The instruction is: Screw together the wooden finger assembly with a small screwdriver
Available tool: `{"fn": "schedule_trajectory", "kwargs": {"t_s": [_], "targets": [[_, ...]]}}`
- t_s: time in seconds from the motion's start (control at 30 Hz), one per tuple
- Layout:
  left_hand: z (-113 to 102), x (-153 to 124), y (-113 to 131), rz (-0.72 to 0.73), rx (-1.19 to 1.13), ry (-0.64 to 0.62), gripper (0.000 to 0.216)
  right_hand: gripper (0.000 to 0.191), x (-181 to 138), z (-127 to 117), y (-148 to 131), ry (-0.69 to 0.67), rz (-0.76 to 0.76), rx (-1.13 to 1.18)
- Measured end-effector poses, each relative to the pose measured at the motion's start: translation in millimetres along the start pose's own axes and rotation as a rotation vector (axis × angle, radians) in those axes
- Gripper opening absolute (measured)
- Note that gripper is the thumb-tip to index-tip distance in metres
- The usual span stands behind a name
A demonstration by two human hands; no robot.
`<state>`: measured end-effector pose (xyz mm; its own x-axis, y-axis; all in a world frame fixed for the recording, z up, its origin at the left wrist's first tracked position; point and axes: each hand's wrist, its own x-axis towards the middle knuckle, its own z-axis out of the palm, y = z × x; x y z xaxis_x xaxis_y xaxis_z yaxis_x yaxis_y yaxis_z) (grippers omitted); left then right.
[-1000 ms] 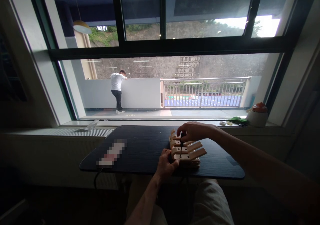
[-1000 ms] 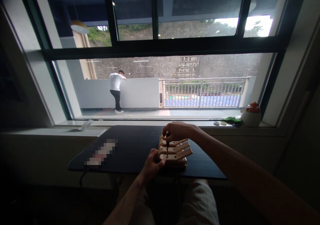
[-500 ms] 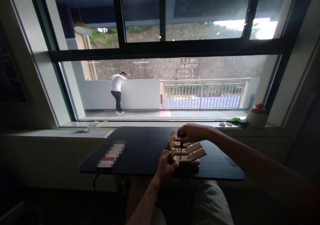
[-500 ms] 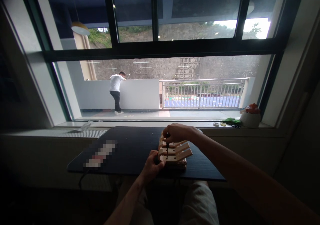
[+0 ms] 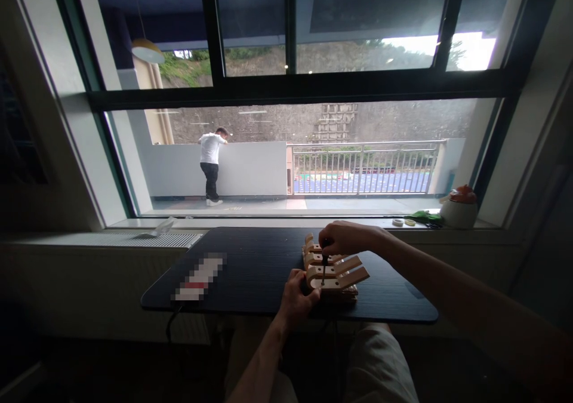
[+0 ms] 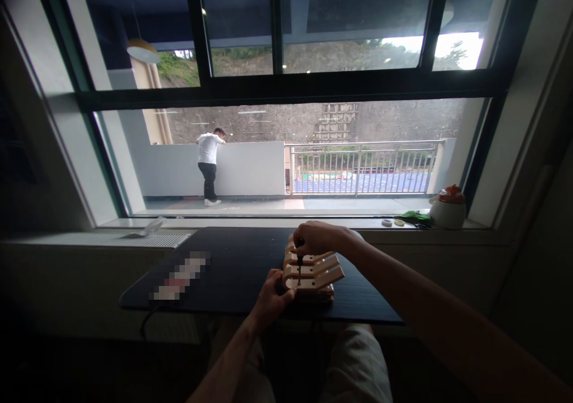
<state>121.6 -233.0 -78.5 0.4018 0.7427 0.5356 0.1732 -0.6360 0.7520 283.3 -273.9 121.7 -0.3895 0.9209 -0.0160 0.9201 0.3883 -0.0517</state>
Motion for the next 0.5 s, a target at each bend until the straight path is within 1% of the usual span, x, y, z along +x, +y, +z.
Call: {"fn": "schedule_trajectory", "kwargs": {"t_s": [0.17, 0.3, 0.5], "targets": [[-0.2, 0.4, 0.0, 0.007, 0.002, -0.011, 0.012, 0.032, -0.3, -4.2, -5.9, -0.018, -0.03, -0.013], [-0.2, 1.3, -0.2, 0.002, 0.003, -0.009, 0.012, 0.027, 1.2, -1.6, -7.4, -0.037, -0.013, -0.016], [-0.1, 1.3, -1.0, 0.008, 0.003, -0.005, 0.012, 0.026, 2.5, 3.0, -5.9, -0.01, 0.016, -0.053]]}}
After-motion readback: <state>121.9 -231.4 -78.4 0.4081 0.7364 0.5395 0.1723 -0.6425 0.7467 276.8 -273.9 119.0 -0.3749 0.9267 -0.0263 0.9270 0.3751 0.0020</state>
